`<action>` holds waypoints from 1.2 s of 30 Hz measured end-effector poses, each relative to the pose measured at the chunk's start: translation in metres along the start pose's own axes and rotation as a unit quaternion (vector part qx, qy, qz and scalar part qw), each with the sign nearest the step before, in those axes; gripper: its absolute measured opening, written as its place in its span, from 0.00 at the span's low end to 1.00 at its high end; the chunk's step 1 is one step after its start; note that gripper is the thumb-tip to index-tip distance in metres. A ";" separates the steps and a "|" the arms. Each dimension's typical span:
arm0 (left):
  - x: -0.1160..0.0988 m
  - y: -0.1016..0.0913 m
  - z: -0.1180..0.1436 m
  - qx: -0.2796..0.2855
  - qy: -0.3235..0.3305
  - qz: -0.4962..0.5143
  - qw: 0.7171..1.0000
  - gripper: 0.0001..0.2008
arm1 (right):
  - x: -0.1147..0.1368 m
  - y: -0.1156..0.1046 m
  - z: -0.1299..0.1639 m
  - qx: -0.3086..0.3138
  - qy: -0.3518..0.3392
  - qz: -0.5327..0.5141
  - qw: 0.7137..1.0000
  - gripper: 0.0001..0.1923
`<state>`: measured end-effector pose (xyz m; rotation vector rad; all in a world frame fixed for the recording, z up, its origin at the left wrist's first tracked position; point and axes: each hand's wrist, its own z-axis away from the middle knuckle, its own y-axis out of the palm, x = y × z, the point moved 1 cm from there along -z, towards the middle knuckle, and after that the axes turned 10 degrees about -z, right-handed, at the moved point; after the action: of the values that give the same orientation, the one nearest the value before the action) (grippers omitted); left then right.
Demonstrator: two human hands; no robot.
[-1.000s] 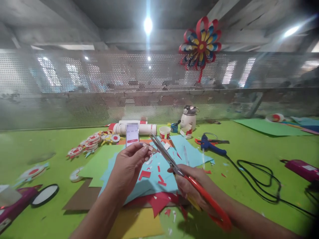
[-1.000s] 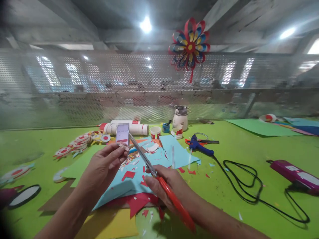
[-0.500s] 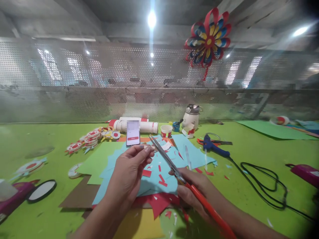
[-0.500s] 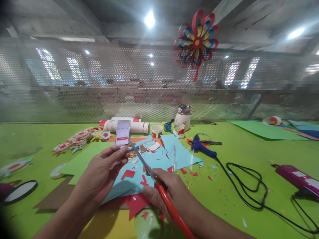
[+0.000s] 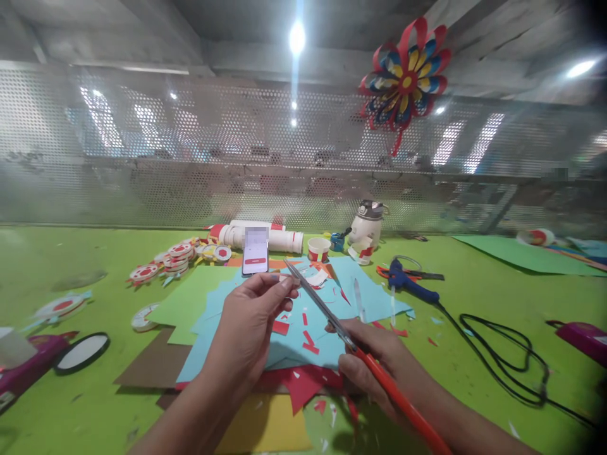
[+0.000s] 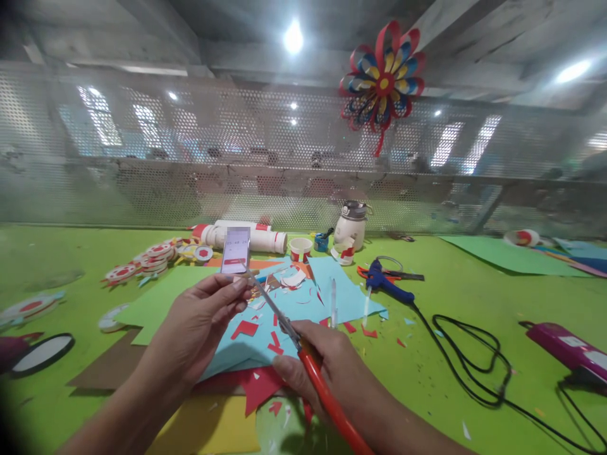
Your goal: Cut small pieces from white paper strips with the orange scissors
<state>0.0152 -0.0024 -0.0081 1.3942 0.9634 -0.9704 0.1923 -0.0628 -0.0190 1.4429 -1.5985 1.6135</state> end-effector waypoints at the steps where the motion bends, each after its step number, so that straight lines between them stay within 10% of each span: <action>1: 0.000 0.000 0.000 0.000 0.003 -0.006 1.000 0.07 | 0.001 0.000 0.000 0.001 0.001 -0.001 1.000 0.18; 36: 0.001 -0.002 -0.002 0.004 0.039 -0.050 0.998 0.08 | -0.001 0.004 0.002 -0.023 0.007 -0.021 0.999 0.22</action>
<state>0.0135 -0.0007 -0.0098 1.4098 1.0986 -1.0009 0.1896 -0.0649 -0.0221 1.4282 -1.5771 1.5511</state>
